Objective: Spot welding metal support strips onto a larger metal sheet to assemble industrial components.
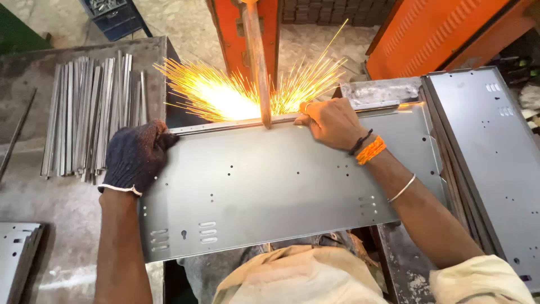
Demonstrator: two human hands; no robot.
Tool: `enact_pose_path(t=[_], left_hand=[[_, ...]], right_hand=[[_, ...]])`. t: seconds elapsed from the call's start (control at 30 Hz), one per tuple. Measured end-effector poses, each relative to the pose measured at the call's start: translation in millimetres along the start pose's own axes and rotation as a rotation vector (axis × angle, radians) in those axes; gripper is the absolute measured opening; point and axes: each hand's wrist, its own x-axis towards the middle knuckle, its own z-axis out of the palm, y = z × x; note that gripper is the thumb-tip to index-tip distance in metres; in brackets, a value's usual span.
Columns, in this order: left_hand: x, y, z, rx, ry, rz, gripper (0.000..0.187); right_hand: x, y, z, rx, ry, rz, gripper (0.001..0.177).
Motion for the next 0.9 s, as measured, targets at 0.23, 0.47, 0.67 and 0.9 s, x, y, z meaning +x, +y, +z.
enact_pose_path(t=[0.23, 0.47, 0.67, 0.9], left_hand=[[14, 15, 0, 0.073, -0.02, 0.024, 0.016], [45, 69, 29, -0.007, 0.012, 0.036, 0.02], [47, 76, 45, -0.046, 0.035, 0.079, 0.02], [35, 74, 55, -0.106, 0.151, 0.146, 0.016]], right_hand=[[-2, 20, -10, -0.08, -0.024, -0.021, 0.034], [-34, 57, -45, -0.224, -0.127, 0.095, 0.044], [-44, 70, -50, -0.23, -0.099, 0.086, 0.044], [-51, 70, -50, -0.225, -0.085, 0.068, 0.037]])
